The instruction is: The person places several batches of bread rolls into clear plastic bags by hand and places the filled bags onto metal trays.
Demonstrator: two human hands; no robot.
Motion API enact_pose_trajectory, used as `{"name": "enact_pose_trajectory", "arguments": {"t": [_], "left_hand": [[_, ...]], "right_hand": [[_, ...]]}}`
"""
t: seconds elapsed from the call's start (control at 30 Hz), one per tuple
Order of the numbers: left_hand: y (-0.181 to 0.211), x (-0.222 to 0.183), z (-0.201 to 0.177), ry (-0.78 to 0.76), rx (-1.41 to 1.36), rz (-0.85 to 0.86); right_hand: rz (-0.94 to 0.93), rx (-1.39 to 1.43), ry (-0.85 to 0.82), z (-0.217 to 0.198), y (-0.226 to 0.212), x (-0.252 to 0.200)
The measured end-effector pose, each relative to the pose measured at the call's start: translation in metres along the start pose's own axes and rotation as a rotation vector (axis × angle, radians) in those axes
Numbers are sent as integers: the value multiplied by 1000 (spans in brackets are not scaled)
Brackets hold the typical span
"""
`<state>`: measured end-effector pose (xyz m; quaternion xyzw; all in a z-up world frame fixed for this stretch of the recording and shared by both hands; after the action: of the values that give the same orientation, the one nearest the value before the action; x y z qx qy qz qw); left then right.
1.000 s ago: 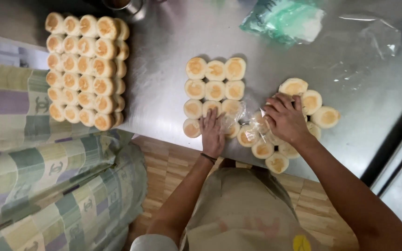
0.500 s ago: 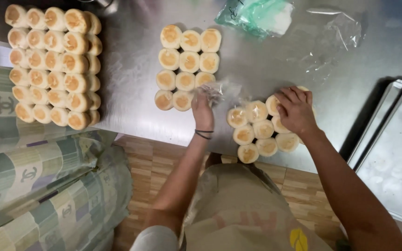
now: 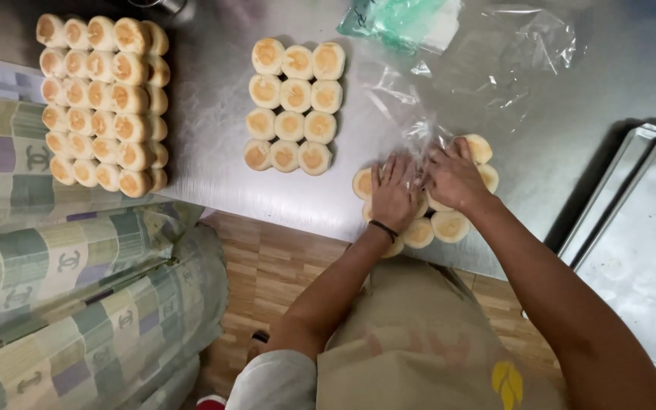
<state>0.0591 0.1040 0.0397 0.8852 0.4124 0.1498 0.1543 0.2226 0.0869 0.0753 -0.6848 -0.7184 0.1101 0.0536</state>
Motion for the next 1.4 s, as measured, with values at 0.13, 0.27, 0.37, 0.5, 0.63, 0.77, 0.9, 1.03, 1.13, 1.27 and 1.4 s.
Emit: {"name": "enact_pose_trajectory", "arguments": {"t": [0.13, 0.27, 0.37, 0.5, 0.63, 0.77, 0.9, 1.03, 1.13, 1.27, 1.4], "left_hand": [[5, 5, -1, -153, 118, -25], [5, 15, 1, -280, 168, 12], [8, 21, 1, -373, 187, 11], [10, 25, -10, -388, 193, -21], [1, 27, -1, -335, 202, -35], [-9, 22, 15, -309, 160, -33], [-11, 19, 14, -302, 182, 31], [-9, 7, 9, -215, 171, 97], [-9, 13, 1, -170, 165, 162], [-11, 12, 5, -152, 150, 226], [-24, 22, -10, -177, 63, 364]], "right_hand": [[25, 2, -28, 6, 5, -15], [98, -36, 87, 33, 20, -29], [218, -52, 84, 17, 17, -39], [387, -79, 41, -2, 19, -53], [295, -42, 257, 7, 25, -83], [-67, 106, 109, -7, -19, -109], [-180, 0, 53, 7, -16, -133], [-88, -22, -97, 17, -1, -141], [-36, -102, -185, 18, 3, -138], [-23, -118, -232, 9, -2, -143], [55, -52, -320, 0, -2, -140]]}}
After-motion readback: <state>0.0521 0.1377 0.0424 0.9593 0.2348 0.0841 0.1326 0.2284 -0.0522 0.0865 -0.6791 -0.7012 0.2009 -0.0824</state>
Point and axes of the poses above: each hand's wrist, its own x-axis towards the middle knuckle, its own z-axis out of the palm, y = z × x, the point moved 2 cm from there along x, towards the middle knuckle, and after that the axes turned 4 degrees about z, right-handed, at the moved point
